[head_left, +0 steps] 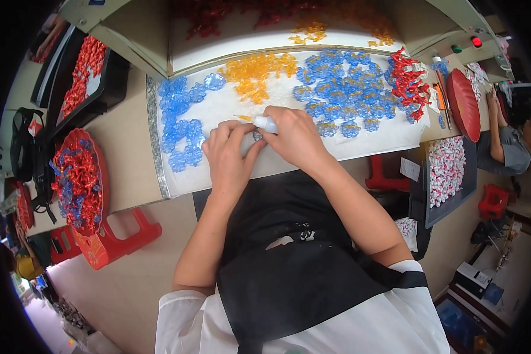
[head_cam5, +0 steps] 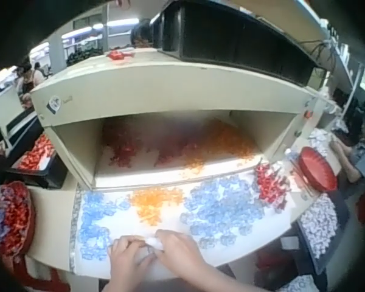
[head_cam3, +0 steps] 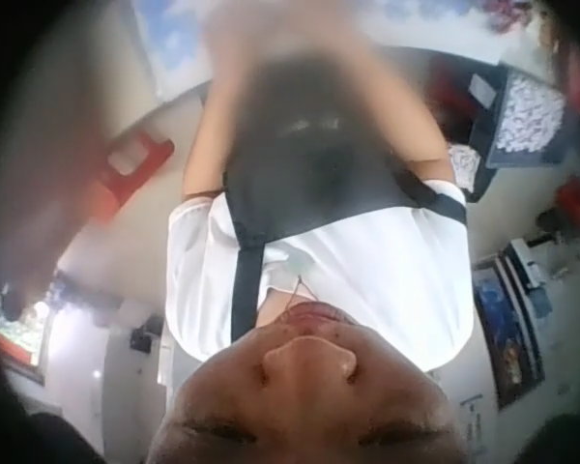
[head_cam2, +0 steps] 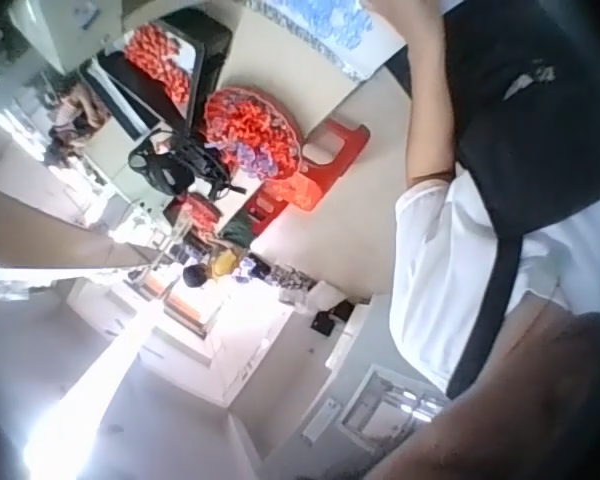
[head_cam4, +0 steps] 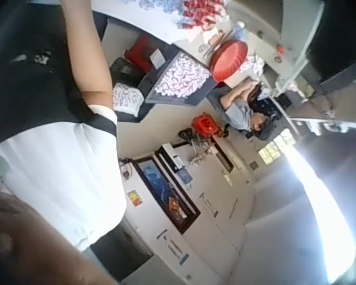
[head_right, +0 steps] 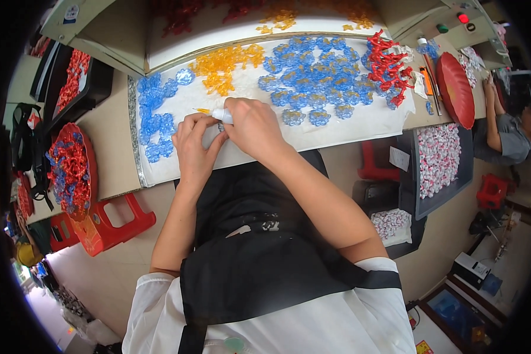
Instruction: The person assembles toy parts by gluing small yellow components onto blue plastic flower-shaped pieces with a glue bottle.
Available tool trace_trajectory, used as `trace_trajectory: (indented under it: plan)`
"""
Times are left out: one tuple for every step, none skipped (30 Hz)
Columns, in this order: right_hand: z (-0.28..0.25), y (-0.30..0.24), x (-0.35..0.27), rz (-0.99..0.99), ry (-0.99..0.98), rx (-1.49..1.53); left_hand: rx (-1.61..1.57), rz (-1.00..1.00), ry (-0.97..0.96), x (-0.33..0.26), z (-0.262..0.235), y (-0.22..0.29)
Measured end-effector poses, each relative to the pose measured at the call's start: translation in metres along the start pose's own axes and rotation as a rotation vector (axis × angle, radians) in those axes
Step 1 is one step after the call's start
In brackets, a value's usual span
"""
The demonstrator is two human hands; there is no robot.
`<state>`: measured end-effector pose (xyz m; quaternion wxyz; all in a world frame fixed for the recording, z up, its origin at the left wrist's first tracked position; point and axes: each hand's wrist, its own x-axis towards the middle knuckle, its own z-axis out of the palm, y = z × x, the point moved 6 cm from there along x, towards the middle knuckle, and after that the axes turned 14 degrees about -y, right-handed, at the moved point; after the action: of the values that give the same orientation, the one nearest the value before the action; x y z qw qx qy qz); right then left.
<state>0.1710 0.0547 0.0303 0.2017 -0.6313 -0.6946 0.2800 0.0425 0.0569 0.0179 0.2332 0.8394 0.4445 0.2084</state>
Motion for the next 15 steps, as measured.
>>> trace_trajectory:
  plan:
    - [-0.002, 0.002, -0.001, 0.002, 0.015, 0.004, -0.021, 0.012, -0.035, 0.001, 0.000, 0.001]
    - [0.000, 0.005, 0.000, 0.016, -0.013, 0.010, -0.041, 0.020, -0.070, 0.002, 0.000, 0.001]
    - [0.000, 0.007, 0.000, 0.031, -0.042, 0.016, -0.034, 0.029, -0.073, 0.004, 0.000, 0.003]
    - [-0.004, 0.009, -0.001, 0.033, -0.032, 0.020, -0.024, 0.031, -0.075, 0.005, 0.001, 0.004]
    - [-0.010, 0.009, -0.002, 0.032, 0.003, 0.094, -0.013, 0.024, -0.073, 0.006, 0.001, 0.004]
    - [-0.016, 0.011, -0.005, 0.033, 0.038, 0.167, -0.007, 0.024, -0.073, 0.008, 0.003, 0.005]
    - [-0.023, 0.015, -0.008, 0.029, 0.038, 0.170, 0.000, 0.039, -0.075, 0.010, 0.007, 0.010]
    - [-0.035, 0.022, -0.014, 0.014, 0.104, 0.312, 0.008, 0.049, -0.072, 0.012, 0.010, 0.013]
    - [-0.047, 0.028, -0.021, -0.002, 0.168, 0.454, 0.014, 0.041, -0.064, 0.017, 0.012, 0.020]
    - [-0.058, 0.034, -0.030, 0.013, 0.176, 0.499, -0.005, 0.061, -0.034, 0.024, 0.012, 0.029]
    - [-0.069, 0.042, -0.042, 0.038, 0.192, 0.535, -0.034, 0.093, -0.009, 0.034, 0.015, 0.037]
    - [-0.075, 0.044, -0.050, 0.029, 0.188, 0.534, -0.032, 0.098, 0.025, 0.045, 0.013, 0.038]
    - [-0.079, 0.051, -0.059, 0.101, 0.220, 0.635, -0.029, 0.094, 0.034, 0.063, 0.010, 0.035]
    - [-0.079, 0.059, -0.071, 0.184, 0.253, 0.734, 0.042, 0.186, 0.044, 0.081, 0.007, 0.039]
    - [-0.080, 0.061, -0.079, 0.186, 0.250, 0.732, 0.112, 0.277, 0.053, 0.096, 0.006, 0.044]
